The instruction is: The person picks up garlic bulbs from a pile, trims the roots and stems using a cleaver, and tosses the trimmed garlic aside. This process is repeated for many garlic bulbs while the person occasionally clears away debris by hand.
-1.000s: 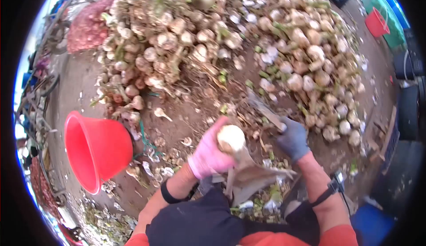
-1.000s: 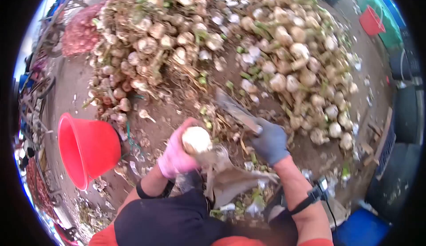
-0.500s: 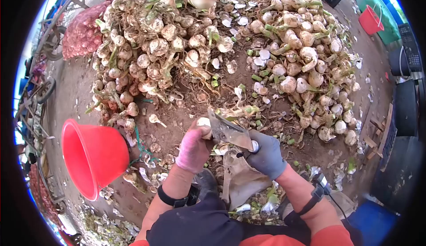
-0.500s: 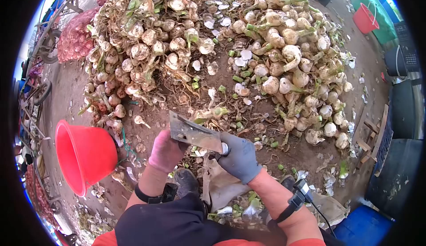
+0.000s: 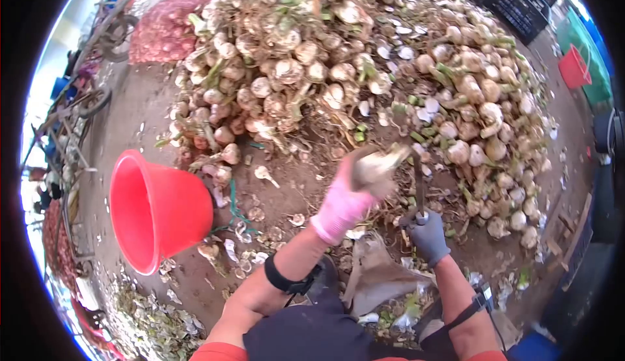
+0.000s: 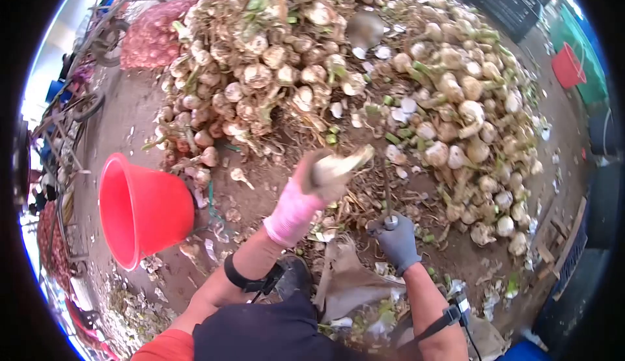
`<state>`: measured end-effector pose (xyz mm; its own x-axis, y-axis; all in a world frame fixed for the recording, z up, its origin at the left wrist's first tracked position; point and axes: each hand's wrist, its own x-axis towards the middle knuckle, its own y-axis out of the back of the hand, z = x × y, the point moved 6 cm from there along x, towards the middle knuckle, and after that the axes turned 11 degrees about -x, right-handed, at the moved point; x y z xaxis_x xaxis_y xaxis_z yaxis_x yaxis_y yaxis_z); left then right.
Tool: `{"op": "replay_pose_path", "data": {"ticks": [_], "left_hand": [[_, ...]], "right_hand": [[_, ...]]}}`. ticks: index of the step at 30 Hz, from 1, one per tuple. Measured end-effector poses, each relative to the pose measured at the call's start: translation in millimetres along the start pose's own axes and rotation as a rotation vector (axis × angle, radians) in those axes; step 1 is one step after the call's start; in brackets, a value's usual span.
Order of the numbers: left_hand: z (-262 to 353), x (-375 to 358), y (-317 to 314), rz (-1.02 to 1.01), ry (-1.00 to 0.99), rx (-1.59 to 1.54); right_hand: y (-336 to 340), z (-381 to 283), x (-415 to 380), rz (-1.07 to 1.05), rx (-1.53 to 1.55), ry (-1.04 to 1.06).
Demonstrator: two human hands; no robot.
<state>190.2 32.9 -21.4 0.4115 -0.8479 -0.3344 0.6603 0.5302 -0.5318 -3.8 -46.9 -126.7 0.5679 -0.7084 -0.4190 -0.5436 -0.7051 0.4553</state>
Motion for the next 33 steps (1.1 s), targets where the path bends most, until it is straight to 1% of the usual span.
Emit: {"op": "replay_pose_path", "data": {"ticks": [1, 2, 4, 6, 7, 8, 10, 11, 12, 13, 14, 15, 16, 17, 18, 19, 23, 25, 26, 28, 29, 31, 32, 33], "left_hand": [[26.5, -5.8, -32.4, -0.14, -0.145, -0.057], [36.0, -8.8, -49.2, -0.268, -0.159, -0.279], [56.2, 2.6, -14.9, -0.098, -0.238, 0.01], [51.5, 13.7, 95.9, 0.513, -0.515, 0.703], [50.5, 3.9, 144.9, 0.833, -0.487, 1.239], [36.9, -3.2, 190.0, 0.999, -0.418, 1.451], [15.6, -19.6, 233.8, 1.079, -0.193, 1.52], [3.5, -24.7, 249.4, 1.079, -0.184, 1.519], [-10.5, -19.5, 268.7, 0.961, -0.163, 1.26], [-14.2, -14.6, 270.9, 0.842, -0.148, 1.008], [-13.7, -14.5, 265.3, 0.824, -0.232, 1.006], [-21.5, -19.0, 271.3, 0.794, -0.241, 0.554], [5.7, -30.7, 228.3, 0.732, -0.241, 0.106], [45.4, -44.2, 197.9, 0.609, -0.271, -0.109], [74.6, -53.0, 183.6, 0.478, -0.299, -0.323], [84.6, -56.2, 190.4, 0.479, -0.305, -0.32], [131.5, -67.6, 215.6, 0.499, -0.418, -0.108], [144.5, -70.1, 228.2, 0.513, -0.482, -0.013], [146.3, -69.7, 234.8, 0.522, -0.51, 0.033], [118.3, -39.6, 264.5, 0.732, -0.495, 1.088], [119.6, -31.5, 264.5, 0.734, -0.499, 1.085], [121.9, -4.5, 271.9, 0.889, -0.065, 1.818], [121.3, 5.1, 281.7, 0.885, -0.062, 1.813], [120.6, 13.2, 298.6, 0.94, -0.031, 1.732]], "right_hand": [[-6.3, 9.5, -0.4, -0.044, 0.104, -0.084], [-10.1, 17.2, -3.9, -0.084, 0.204, -0.174], [-7.7, 8.5, -6.8, -0.095, 0.169, -0.151], [-6.4, -2.3, -4.8, -0.075, 0.067, -0.029], [-5.7, -6.5, -4.9, -0.082, 0.056, -0.025], [-4.4, -12.2, -5.2, -0.085, 0.059, -0.027], [-5.3, -17.3, -11.4, -0.112, 0.068, -0.112], [-6.3, -19.9, -13.6, -0.104, 0.084, -0.107], [-6.4, -20.7, -12.6, -0.103, 0.082, -0.097], [-6.9, -23.0, -12.8, -0.069, 0.066, -0.034], [-8.8, -27.5, -12.8, -0.043, 0.051, 0.028], [-9.8, -31.1, -12.5, -0.058, 0.074, 0.034], [-8.7, -35.2, -11.7, -0.064, 0.078, 0.04], [-7.1, -34.9, -11.1, -0.082, 0.124, -0.016], [-5.4, -32.4, -10.6, -0.098, 0.168, -0.071], [-5.6, -26.6, -7.6, -0.071, 0.15, -0.037], [-9.9, -30.9, -5.1, -0.073, 0.187, -0.007], [-15.3, -30.0, -4.1, -0.116, 0.203, -0.073], [-15.1, -33.1, -4.9, -0.119, 0.201, -0.064], [-13.4, -38.3, -7.5, -0.138, 0.19, -0.061], [-11.8, -33.3, -5.5, -0.129, 0.11, -0.036], [-7.4, -37.5, -9.0, -0.111, 0.127, -0.064], [-5.0, -38.3, -11.2, -0.095, 0.147, -0.095], [-4.9, -34.8, -10.4, -0.074, 0.129, -0.085]]}}
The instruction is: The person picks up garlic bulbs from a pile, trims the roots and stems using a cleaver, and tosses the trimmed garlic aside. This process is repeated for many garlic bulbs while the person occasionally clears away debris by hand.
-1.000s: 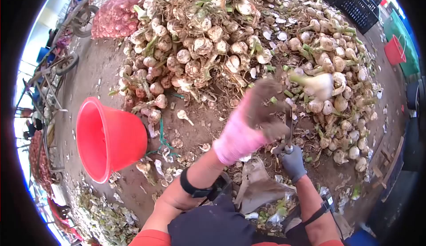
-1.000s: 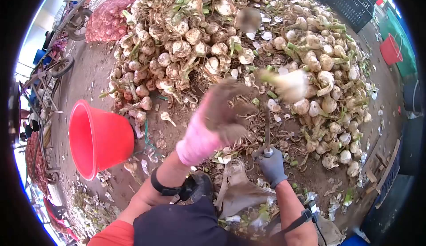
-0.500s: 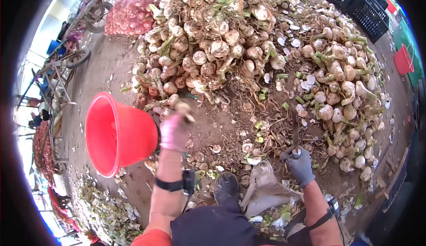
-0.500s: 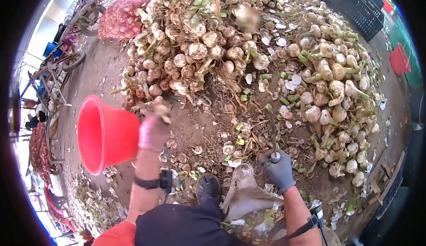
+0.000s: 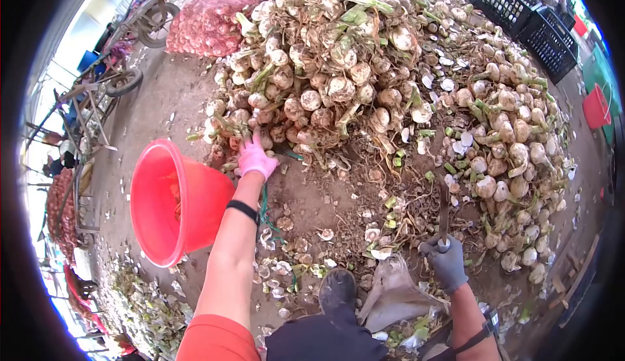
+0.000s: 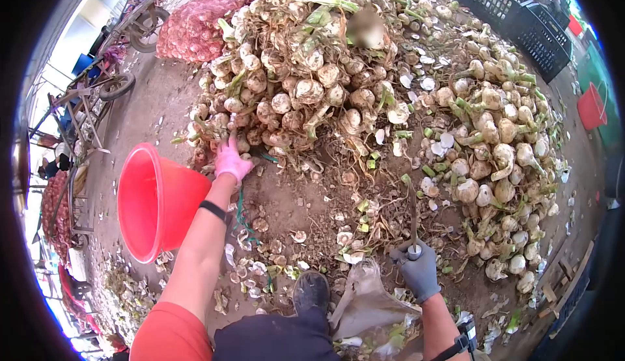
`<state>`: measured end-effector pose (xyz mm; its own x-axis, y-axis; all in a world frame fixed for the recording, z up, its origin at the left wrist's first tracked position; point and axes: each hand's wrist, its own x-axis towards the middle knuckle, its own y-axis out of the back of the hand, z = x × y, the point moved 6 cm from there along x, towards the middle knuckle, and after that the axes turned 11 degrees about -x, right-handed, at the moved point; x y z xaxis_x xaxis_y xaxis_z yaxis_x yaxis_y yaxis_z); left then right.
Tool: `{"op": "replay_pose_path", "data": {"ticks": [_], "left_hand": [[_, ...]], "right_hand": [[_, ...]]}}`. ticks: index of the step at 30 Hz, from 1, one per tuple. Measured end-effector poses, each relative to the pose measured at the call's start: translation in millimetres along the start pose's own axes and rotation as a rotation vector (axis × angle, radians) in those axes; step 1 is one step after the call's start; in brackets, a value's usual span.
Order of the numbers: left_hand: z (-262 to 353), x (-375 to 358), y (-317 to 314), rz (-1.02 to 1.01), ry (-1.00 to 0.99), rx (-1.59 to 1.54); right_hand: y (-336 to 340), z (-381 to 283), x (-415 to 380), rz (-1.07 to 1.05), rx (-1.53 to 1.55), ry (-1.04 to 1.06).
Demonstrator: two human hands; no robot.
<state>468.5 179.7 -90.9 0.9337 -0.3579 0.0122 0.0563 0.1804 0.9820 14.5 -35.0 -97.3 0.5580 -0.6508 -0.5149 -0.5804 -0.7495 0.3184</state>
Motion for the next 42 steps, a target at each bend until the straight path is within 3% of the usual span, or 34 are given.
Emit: {"op": "replay_pose_path", "data": {"ticks": [3, 5, 6, 11, 13, 15, 17, 18, 21, 23, 25, 27, 29, 33, 34, 35, 37, 38, 39, 41, 42], "left_hand": [[-0.8, 12.6, -6.5, -0.042, 0.152, 0.002], [-5.8, 10.5, -5.3, -0.152, 0.296, -0.177], [-3.1, -3.1, -2.4, -0.089, 0.317, -0.178], [10.8, -68.6, -12.0, -0.207, 0.102, -0.212], [2.6, -103.0, -47.1, -0.267, 0.058, -0.7], [46.0, -147.5, -32.1, -0.449, 0.062, -1.07], [76.1, -178.9, -25.1, -0.679, 0.134, -1.407], [93.9, -196.3, -23.3, -0.836, 0.325, -1.762], [136.8, -222.4, -6.0, -0.986, 0.437, -1.977], [157.2, -228.7, 4.0, -1.02, 0.375, -1.935], [173.6, -225.6, 25.8, -0.85, 0.03, -1.464], [181.5, -227.7, 25.6, -0.813, -0.014, -1.46], [180.5, -227.7, 25.5, -0.655, -0.184, -1.348], [189.8, -233.4, 40.0, -0.74, -0.293, -1.528], [187.0, -235.2, 42.9, -0.875, -0.066, -1.492], [182.7, -233.9, 44.1, -0.856, -0.077, -1.499], [178.5, -232.7, 43.1, -0.878, -0.18, -1.752], [175.5, -232.0, 41.8, -0.84, -0.127, -1.627], [179.3, -233.4, 39.0, -0.965, 0.052, -1.575], [186.8, -221.6, 35.1, -0.766, -0.209, -1.338], [187.0, -222.8, 32.1, -0.769, -0.205, -1.338]], "right_hand": [[-3.7, 1.7, 0.5, -0.007, -0.037, 0.009], [-12.3, 7.9, 3.4, -0.016, -0.007, 0.021], [-14.9, 9.0, 4.6, -0.018, 0.024, 0.034], [-23.9, 3.7, 3.6, -0.063, -0.014, 0.03], [-23.7, 2.3, 2.1, -0.054, 0.004, 0.016], [-22.8, -2.4, -0.6, -0.056, -0.031, 0.095], [-20.4, -5.3, -2.9, -0.033, -0.067, 0.152], [-21.1, -9.0, -5.3, -0.033, -0.111, 0.195], [-19.5, -32.3, -17.1, -0.026, -0.223, 0.24], [-18.4, -53.4, -24.6, -0.003, -0.291, 0.353], [-13.8, -65.5, -27.5, 0.008, -0.332, 0.355], [-11.1, -74.8, -31.4, 0.02, -0.318, 0.433], [-7.3, -80.9, -35.1, 0.033, -0.302, 0.44], [-0.7, -59.7, -29.7, 0.05, -0.287, 0.503], [0.3, -11.2, -10.1, 0.041, -0.329, 0.356], [5.5, 16.9, 5.1, 0.033, -0.372, 0.218], [22.0, 10.0, 10.6, 0.11, -0.328, 0.266], [24.5, 13.7, -4.1, 0.139, -0.29, 0.266], [22.4, 12.6, -20.8, 0.128, -0.29, 0.238], [11.4, -17.0, -20.6, 0.054, -0.312, 0.274], [5.5, -20.1, -23.6, 0.042, -0.291, 0.251]]}}
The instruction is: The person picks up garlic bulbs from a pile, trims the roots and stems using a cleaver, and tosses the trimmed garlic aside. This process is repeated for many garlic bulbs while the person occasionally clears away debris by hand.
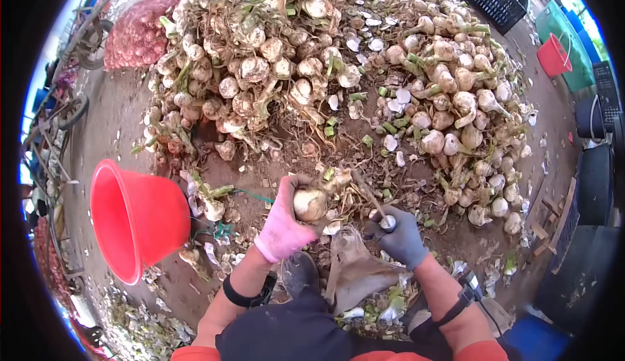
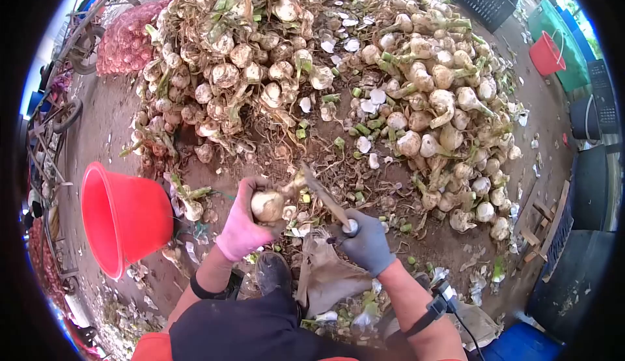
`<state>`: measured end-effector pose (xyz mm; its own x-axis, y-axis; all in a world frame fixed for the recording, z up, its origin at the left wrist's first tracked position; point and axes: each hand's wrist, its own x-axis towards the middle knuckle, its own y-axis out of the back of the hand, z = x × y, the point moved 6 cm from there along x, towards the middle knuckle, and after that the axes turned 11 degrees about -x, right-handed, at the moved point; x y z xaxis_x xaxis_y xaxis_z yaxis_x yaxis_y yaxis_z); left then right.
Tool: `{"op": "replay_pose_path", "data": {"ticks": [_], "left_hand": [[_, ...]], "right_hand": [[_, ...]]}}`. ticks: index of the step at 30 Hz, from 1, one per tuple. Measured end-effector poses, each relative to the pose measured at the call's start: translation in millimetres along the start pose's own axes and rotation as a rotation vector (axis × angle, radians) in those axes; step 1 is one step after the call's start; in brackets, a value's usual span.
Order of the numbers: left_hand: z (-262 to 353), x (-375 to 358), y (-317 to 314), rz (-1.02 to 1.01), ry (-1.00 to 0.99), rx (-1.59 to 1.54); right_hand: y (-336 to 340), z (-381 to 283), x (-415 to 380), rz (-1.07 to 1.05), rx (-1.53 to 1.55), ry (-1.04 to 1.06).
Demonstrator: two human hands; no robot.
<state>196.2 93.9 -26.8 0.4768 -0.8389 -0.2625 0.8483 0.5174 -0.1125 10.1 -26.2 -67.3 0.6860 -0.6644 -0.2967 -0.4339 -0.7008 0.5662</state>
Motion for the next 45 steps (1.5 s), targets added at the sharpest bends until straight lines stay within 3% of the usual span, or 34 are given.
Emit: {"op": "replay_pose_path", "data": {"ticks": [5, 8, 9, 12, 13, 16, 19, 21, 29, 31, 33, 35, 37, 39, 40, 41, 43, 44, 45], "left_hand": [[17.8, 15.6, 3.6, 0.183, -0.186, -0.141], [9.4, 17.1, 8.0, 0.14, -0.117, -0.205], [6.3, 17.6, 7.8, 0.118, -0.082, -0.208], [13.2, 16.3, -2.5, 0.06, -0.036, -0.191], [12.6, 15.7, -7.0, 0.027, -0.001, -0.181], [14.3, 11.7, -17.5, -0.089, -0.021, -0.15], [11.8, 10.9, -21.0, -0.169, -0.127, -0.112], [10.9, 8.5, -18.9, -0.148, -0.157, 0.083], [-15.4, 1.0, -29.6, -0.116, -0.02, 0.094], [-6.4, 0.7, -32.4, -0.145, -0.135, 0.224], [-6.0, -4.2, -33.7, -0.123, -0.039, 0.181], [-44.1, -25.7, -32.1, 0.048, 0.72, -1.045], [14.8, -12.5, -22.4, -0.228, -0.112, -0.074], [-7.2, 13.4, -30.0, -0.036, 0.259, -0.215], [-22.2, 32.1, -32.1, 0.036, 0.262, -0.172], [-10.3, 42.6, -41.4, -0.052, 0.256, -0.213], [41.1, 47.5, -68.2, -0.262, -0.109, -0.482], [59.2, 46.8, -63.6, -0.258, -0.086, -0.443], [79.6, 51.5, -52.7, -0.266, -0.071, -0.396]], "right_hand": [[-36.1, 32.8, -3.2, -0.196, -0.28, -0.015], [-34.1, 34.7, -6.0, -0.248, 0.121, -0.116], [-25.4, 22.2, -4.3, -0.248, 0.12, -0.116], [11.5, -33.0, 0.2, -0.001, -0.09, 0.062], [16.3, -43.5, -0.2, 0.004, -0.091, 0.052], [23.3, -87.3, -2.9, 0.007, -0.255, 0.353], [15.9, -89.4, -5.1, -0.058, -0.367, 0.388], [11.7, -86.4, -8.8, -0.022, -0.359, 0.415], [-9.4, -46.6, 1.7, 0.099, -0.314, 0.487], [-12.2, -37.0, 5.8, 0.135, -0.333, 0.453], [-13.0, -3.9, 10.5, 0.123, -0.39, 0.42], [-10.7, 81.3, 27.1, -0.016, -0.678, 0.245], [29.3, 66.3, 15.4, 0.098, -0.346, -0.119], [18.9, 76.0, -0.8, 0.091, -0.274, -0.159], [5.9, 71.3, 16.6, 0.111, -0.182, -0.135], [-10.5, 71.7, 22.4, 0.095, -0.171, -0.102], [-30.5, 76.4, 24.9, 0.067, 0.252, 0.027], [-14.7, 48.9, 11.0, 0.096, 0.036, -0.207], [-15.9, 51.9, 12.2, 0.097, 0.04, -0.204]]}}
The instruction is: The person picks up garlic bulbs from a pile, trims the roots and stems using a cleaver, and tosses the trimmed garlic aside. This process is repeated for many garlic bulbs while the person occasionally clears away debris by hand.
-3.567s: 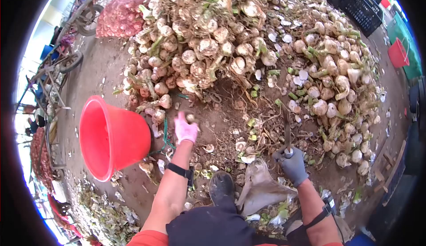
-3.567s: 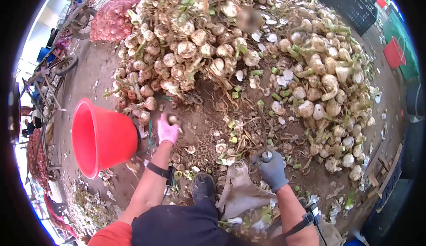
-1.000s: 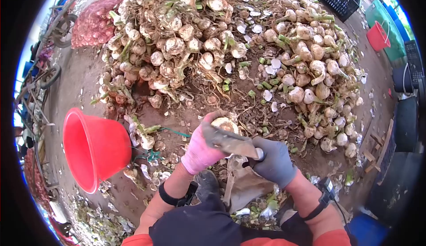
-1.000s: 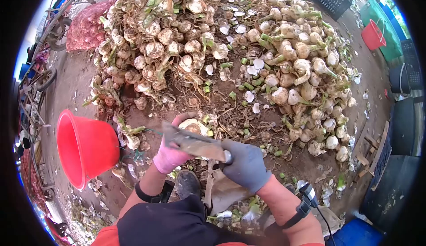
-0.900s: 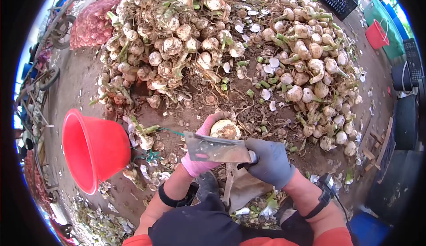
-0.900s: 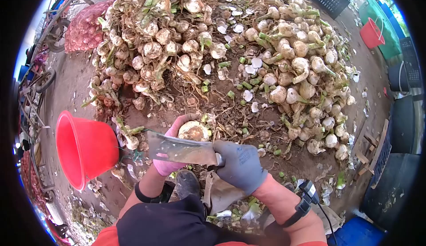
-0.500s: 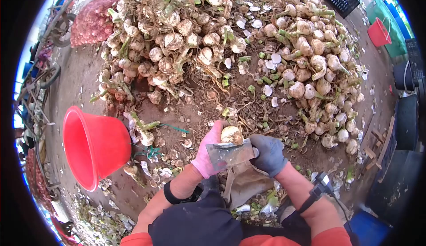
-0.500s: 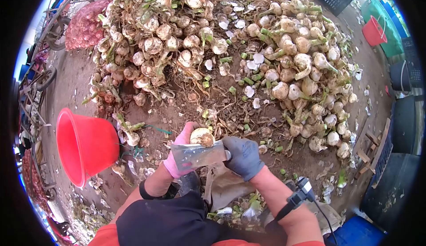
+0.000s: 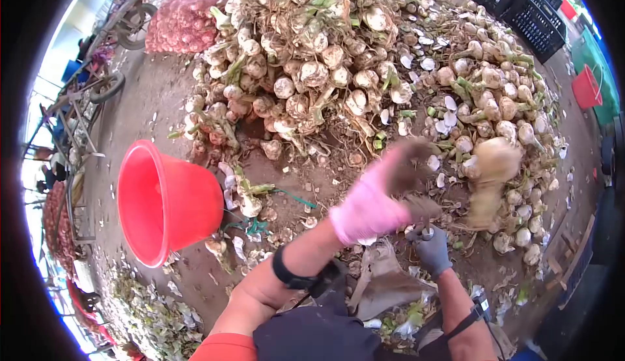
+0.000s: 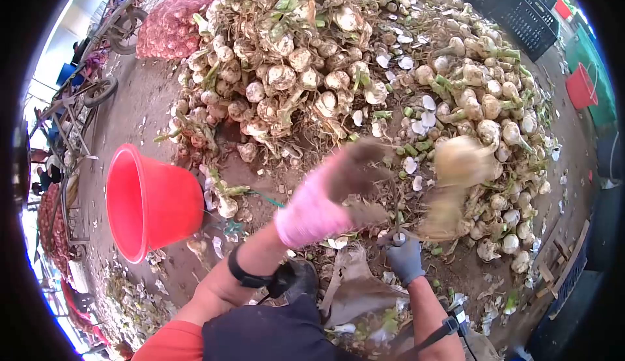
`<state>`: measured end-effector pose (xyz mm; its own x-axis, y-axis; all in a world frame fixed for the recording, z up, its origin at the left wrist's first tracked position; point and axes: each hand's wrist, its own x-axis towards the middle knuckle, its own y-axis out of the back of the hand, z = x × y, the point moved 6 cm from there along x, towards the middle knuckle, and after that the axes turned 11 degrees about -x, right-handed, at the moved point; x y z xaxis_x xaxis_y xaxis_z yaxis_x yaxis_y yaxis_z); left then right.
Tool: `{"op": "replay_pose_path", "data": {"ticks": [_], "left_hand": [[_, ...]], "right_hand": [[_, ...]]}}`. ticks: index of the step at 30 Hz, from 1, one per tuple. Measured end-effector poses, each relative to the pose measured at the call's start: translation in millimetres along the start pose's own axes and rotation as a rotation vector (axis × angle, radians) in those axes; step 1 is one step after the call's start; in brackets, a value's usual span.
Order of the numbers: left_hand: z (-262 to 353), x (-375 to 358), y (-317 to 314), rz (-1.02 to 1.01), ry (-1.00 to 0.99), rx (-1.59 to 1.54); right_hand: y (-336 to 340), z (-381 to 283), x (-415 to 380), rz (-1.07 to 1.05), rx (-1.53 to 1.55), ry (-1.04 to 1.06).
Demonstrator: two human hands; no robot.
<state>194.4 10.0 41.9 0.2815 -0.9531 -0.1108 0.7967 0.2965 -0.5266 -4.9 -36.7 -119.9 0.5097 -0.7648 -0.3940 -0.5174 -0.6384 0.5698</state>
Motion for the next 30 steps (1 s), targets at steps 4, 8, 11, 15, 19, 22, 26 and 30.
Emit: {"op": "replay_pose_path", "data": {"ticks": [4, 8, 11, 15, 19, 22, 26, 30], "left_hand": [[17.7, -25.4, 182.4, 0.831, 0.021, 1.308], [-15.5, -54.3, 285.9, 0.898, -0.007, 1.813], [-9.9, -40.4, 256.5, 0.708, 0.412, 1.7], [-41.8, -50.7, 185.8, 0.565, 0.261, 0.832], [-75.7, -55.6, 113.6, 0.262, 0.156, -0.294], [-72.4, -59.3, 79.7, 0.281, 0.185, 0.045], [-62.9, -65.5, 48.4, 0.289, 0.281, -0.175], [-49.6, -59.5, 48.6, 0.059, -0.045, 0.734]], "right_hand": [[-7.3, 10.3, 7.4, -0.119, 0.156, -0.009], [-5.7, -5.2, 4.0, -0.135, 0.097, -0.055], [-9.2, -17.5, 2.1, -0.154, 0.173, 0.015], [-8.6, -36.0, -0.2, -0.215, 0.169, 0.077], [1.5, -78.6, -14.7, -0.214, -0.022, 0.243], [12.7, -107.5, -24.6, -0.161, -0.161, 0.39], [22.5, -130.2, -34.9, -0.15, -0.378, 0.578], [23.7, -136.4, -41.4, -0.11, -0.403, 0.624]]}}
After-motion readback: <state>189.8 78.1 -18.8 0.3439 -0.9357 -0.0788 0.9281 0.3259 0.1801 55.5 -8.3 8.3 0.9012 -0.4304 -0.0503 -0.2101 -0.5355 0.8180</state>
